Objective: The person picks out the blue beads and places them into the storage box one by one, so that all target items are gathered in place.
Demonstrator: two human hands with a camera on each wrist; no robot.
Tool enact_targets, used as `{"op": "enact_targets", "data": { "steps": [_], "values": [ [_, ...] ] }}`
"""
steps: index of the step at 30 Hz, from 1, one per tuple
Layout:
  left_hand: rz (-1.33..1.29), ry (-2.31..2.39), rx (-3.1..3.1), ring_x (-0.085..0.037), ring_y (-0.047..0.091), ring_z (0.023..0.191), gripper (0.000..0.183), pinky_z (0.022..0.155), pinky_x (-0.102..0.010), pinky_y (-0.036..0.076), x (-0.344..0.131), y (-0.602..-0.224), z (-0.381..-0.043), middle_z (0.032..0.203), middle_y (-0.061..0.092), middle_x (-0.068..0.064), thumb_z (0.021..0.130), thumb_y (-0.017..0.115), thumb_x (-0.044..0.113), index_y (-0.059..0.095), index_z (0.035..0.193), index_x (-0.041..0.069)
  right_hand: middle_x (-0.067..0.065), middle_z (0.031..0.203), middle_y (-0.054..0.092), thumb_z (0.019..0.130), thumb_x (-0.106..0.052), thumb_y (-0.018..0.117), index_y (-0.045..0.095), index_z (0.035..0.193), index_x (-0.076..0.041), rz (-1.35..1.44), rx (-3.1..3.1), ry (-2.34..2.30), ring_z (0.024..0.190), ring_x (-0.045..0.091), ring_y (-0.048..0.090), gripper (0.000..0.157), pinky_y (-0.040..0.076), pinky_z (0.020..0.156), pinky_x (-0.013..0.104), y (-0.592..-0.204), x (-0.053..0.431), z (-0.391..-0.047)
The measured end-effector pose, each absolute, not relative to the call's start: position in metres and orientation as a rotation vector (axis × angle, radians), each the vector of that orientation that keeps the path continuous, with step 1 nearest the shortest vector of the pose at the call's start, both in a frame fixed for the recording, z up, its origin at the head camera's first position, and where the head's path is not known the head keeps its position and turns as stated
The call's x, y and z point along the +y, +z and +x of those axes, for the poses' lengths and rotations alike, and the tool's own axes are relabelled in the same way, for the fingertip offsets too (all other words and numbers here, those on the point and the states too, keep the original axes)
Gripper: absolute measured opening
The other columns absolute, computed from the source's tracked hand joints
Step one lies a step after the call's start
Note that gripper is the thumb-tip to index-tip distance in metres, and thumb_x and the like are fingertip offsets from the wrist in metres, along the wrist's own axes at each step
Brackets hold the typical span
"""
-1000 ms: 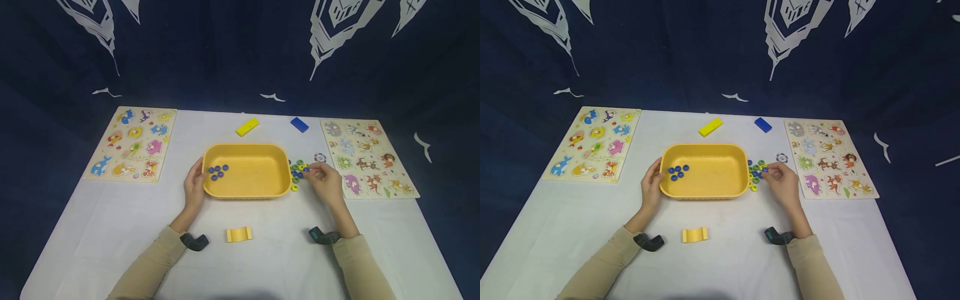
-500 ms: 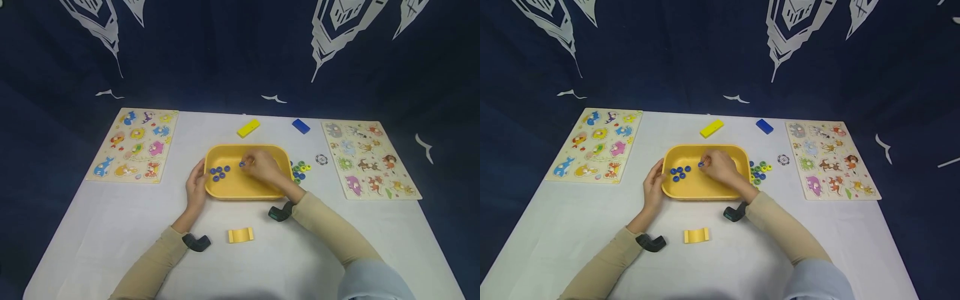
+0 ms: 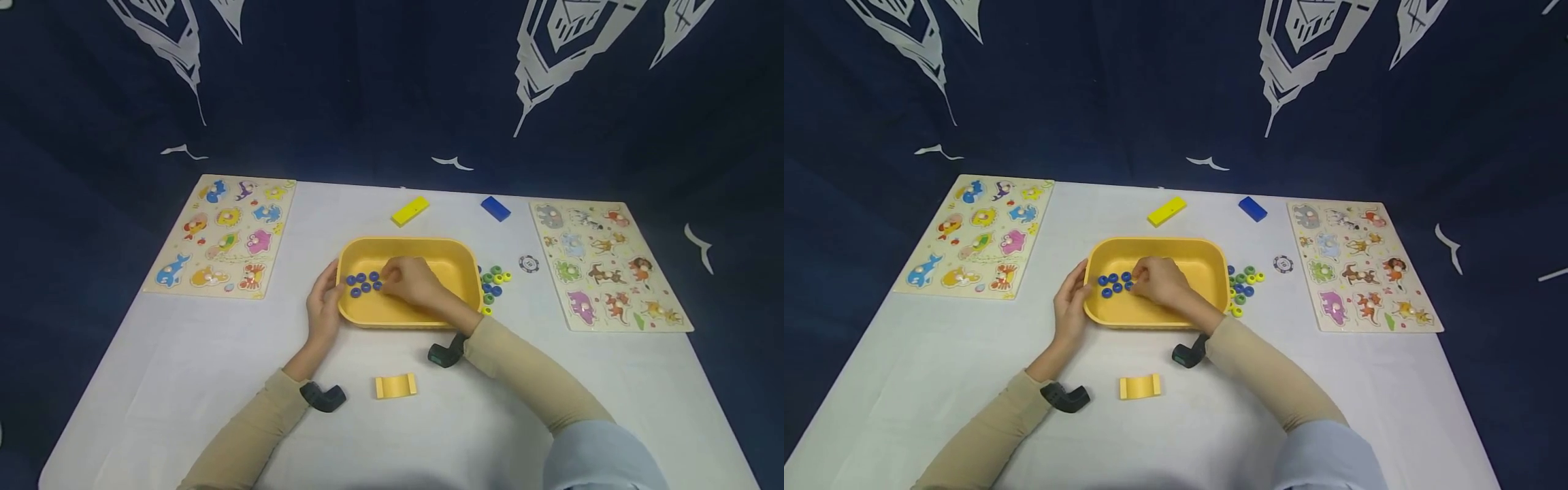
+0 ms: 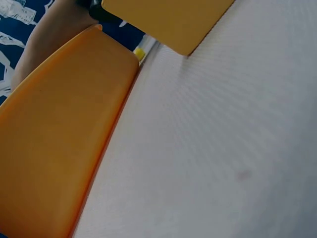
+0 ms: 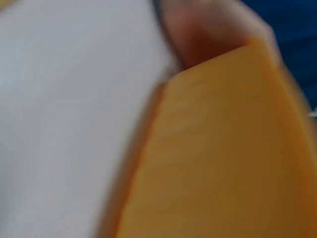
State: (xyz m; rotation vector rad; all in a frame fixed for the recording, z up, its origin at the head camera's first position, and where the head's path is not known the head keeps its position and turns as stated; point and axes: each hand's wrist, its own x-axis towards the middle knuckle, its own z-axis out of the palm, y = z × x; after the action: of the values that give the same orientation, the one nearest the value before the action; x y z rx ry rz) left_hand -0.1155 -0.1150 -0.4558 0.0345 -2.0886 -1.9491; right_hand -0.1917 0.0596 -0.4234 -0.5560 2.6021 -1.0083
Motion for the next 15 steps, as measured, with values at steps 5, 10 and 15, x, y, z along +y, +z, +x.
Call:
{"op": "enact_targets", "data": {
  "steps": [5, 10, 15],
  "values": [
    [0.016, -1.941, -2.085, -0.033, 0.047, 0.106, 0.045, 0.084, -0.014, 0.044, -0.113, -0.451, -0.114, 0.125, 0.047, -0.021, 0.087, 0.041, 0.001, 0.039, 0.132, 0.001, -0.004, 0.077, 0.061, 0.077, -0.021, 0.067, 0.063, 0.100, -0.008, -0.657, 2.598, -1.302, 0.062, 0.014, 0.050, 0.026, 0.042, 0.050, 0.023, -0.412, 0.100, -0.179],
    [0.014, -1.926, -2.084, -0.035, 0.047, 0.106, 0.045, 0.084, -0.020, 0.046, -0.113, -0.449, -0.113, 0.123, 0.047, -0.021, 0.086, 0.040, 0.000, 0.039, 0.131, 0.000, 0.001, 0.075, 0.059, 0.077, -0.018, 0.068, 0.063, 0.100, -0.008, -0.690, 2.760, -1.473, 0.057, 0.013, 0.042, 0.026, 0.034, 0.045, 0.019, -0.405, 0.153, -0.167],
    [0.006, -1.916, -2.098, -0.031, 0.048, 0.108, 0.045, 0.088, -0.030, 0.047, -0.112, -0.450, -0.113, 0.124, 0.047, -0.018, 0.087, 0.040, 0.001, 0.037, 0.132, -0.001, 0.007, 0.076, 0.058, 0.076, -0.008, 0.068, 0.063, 0.101, -0.003, -0.504, 2.897, -1.576, 0.059, 0.015, 0.042, 0.027, 0.034, 0.045, 0.017, -0.419, 0.204, -0.160]
  ]
}}
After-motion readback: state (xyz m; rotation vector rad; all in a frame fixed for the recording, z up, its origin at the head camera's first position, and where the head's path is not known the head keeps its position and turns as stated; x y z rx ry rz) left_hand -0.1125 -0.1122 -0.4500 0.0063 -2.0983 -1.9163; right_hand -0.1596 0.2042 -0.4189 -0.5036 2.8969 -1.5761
